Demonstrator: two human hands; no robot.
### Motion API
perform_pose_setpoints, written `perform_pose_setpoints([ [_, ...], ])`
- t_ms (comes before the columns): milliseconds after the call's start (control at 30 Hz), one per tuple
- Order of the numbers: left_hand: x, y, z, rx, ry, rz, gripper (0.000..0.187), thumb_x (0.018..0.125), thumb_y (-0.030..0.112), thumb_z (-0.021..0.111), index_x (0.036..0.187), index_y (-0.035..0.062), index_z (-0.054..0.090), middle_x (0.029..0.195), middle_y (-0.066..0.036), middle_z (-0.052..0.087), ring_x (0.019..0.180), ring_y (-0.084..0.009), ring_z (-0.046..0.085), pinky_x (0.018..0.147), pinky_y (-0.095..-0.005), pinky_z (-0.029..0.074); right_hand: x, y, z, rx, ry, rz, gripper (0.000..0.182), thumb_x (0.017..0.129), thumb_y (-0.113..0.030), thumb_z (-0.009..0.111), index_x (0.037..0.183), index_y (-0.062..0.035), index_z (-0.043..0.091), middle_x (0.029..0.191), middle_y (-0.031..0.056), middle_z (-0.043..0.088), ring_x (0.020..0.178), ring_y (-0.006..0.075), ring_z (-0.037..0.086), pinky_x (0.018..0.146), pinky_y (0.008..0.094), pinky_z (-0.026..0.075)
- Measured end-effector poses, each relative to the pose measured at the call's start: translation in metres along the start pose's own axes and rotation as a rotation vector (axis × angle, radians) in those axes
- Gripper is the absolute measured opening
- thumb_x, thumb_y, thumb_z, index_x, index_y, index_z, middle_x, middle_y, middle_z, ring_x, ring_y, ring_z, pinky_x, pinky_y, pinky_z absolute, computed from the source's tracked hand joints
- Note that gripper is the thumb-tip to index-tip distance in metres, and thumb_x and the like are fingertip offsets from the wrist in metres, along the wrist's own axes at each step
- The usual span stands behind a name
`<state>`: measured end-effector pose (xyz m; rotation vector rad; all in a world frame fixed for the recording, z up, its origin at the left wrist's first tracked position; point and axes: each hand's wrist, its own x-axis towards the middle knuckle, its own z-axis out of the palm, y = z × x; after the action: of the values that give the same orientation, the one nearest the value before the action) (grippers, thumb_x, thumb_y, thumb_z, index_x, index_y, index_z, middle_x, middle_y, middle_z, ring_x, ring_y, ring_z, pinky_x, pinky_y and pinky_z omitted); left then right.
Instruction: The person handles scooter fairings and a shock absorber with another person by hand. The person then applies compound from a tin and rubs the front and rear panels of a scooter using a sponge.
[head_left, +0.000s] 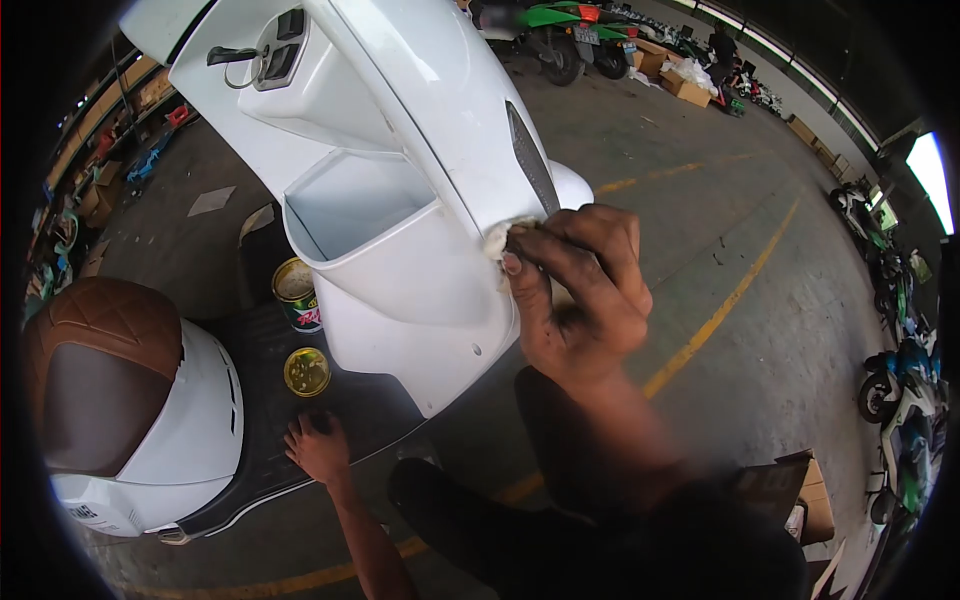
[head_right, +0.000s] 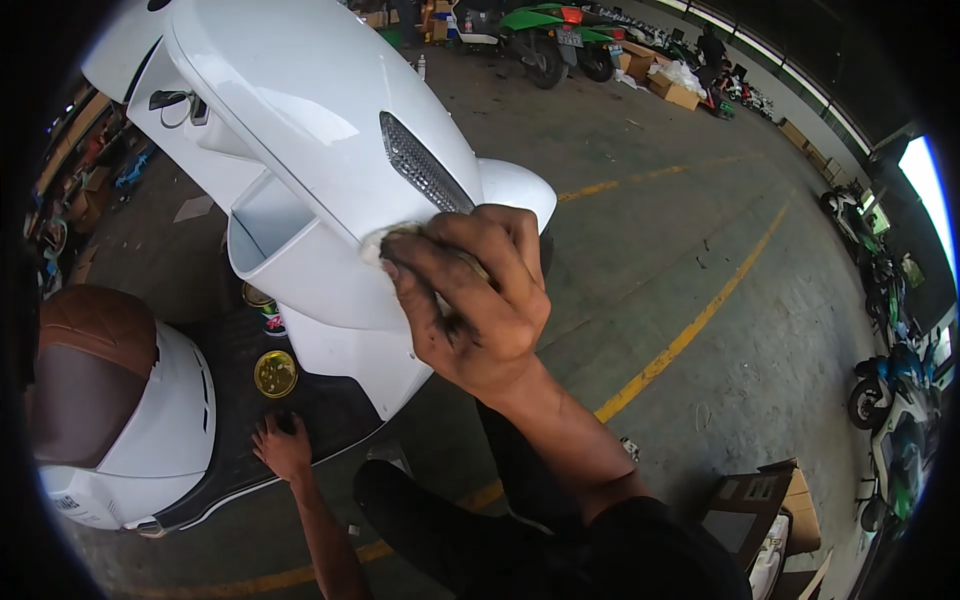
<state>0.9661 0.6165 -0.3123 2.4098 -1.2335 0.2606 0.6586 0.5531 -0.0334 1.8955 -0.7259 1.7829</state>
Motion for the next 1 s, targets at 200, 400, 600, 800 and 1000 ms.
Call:
perform_pose_setpoints([
  [200, 0.0, 0.0, 0.005, 0.048, -0.009, -0.019, 0.034, 0.083, 0.035, 0.069, 0.107, 0.0115, 0.064, 0.113, -0.011, 0.063, 0.11, -0.0343, 0.058, 0.094, -0.0512, 0.044, 0.01, 0.025, 0.003, 0.091, 0.008, 0.0, 0.018, 0.075, -0.002, 0.08, 0.092, 0.0019, 0.075, 0.089, 0.012, 0.067, 0.083, 0.0263, 0.06, 0.069, 0.0351, 0.049],
  [400, 0.002, 0.002, 0.005, 0.125, -0.108, -0.088, 0.052, 0.079, 0.041, 0.071, 0.119, 0.0087, 0.062, 0.125, -0.015, 0.061, 0.12, -0.0353, 0.054, 0.099, -0.0523, 0.042, -0.017, 0.03, -0.009, 0.111, -0.052, 0.066, 0.026, 0.066, -0.003, 0.084, 0.091, -0.007, 0.077, 0.094, 0.0062, 0.066, 0.083, 0.0264, 0.057, 0.068, 0.0345, 0.048],
  [600, 0.0, -0.005, 0.015, 0.171, 0.077, -0.011, 0.036, 0.081, 0.036, 0.07, 0.107, 0.0114, 0.066, 0.114, -0.013, 0.064, 0.113, -0.035, 0.057, 0.096, -0.0531, 0.043, -0.015, 0.033, -0.013, 0.135, -0.081, 0.019, 0.026, 0.066, -0.005, 0.084, 0.091, -0.007, 0.076, 0.094, 0.0054, 0.066, 0.08, 0.0252, 0.055, 0.067, 0.0339, 0.048],
  [800, -0.007, -0.001, 0.006, 0.127, -0.013, -0.045, 0.036, 0.082, 0.037, 0.07, 0.107, 0.012, 0.065, 0.113, -0.012, 0.063, 0.113, -0.0347, 0.056, 0.095, -0.0534, 0.044, 0.011, 0.032, 0.004, 0.174, 0.015, -0.028, 0.028, 0.066, -0.005, 0.084, 0.092, -0.0069, 0.077, 0.093, 0.0059, 0.066, 0.079, 0.0248, 0.055, 0.065, 0.034, 0.046],
  [1000, 0.0, 0.003, 0.002, 0.082, -0.051, -0.06, 0.036, 0.083, 0.037, 0.07, 0.109, 0.0125, 0.065, 0.114, -0.013, 0.062, 0.115, -0.0349, 0.056, 0.097, -0.0536, 0.043, 0.0, 0.035, -0.005, 0.112, -0.053, -0.036, 0.026, 0.066, -0.003, 0.082, 0.091, -0.0063, 0.077, 0.093, 0.0062, 0.067, 0.078, 0.025, 0.055, 0.064, 0.0335, 0.046],
])
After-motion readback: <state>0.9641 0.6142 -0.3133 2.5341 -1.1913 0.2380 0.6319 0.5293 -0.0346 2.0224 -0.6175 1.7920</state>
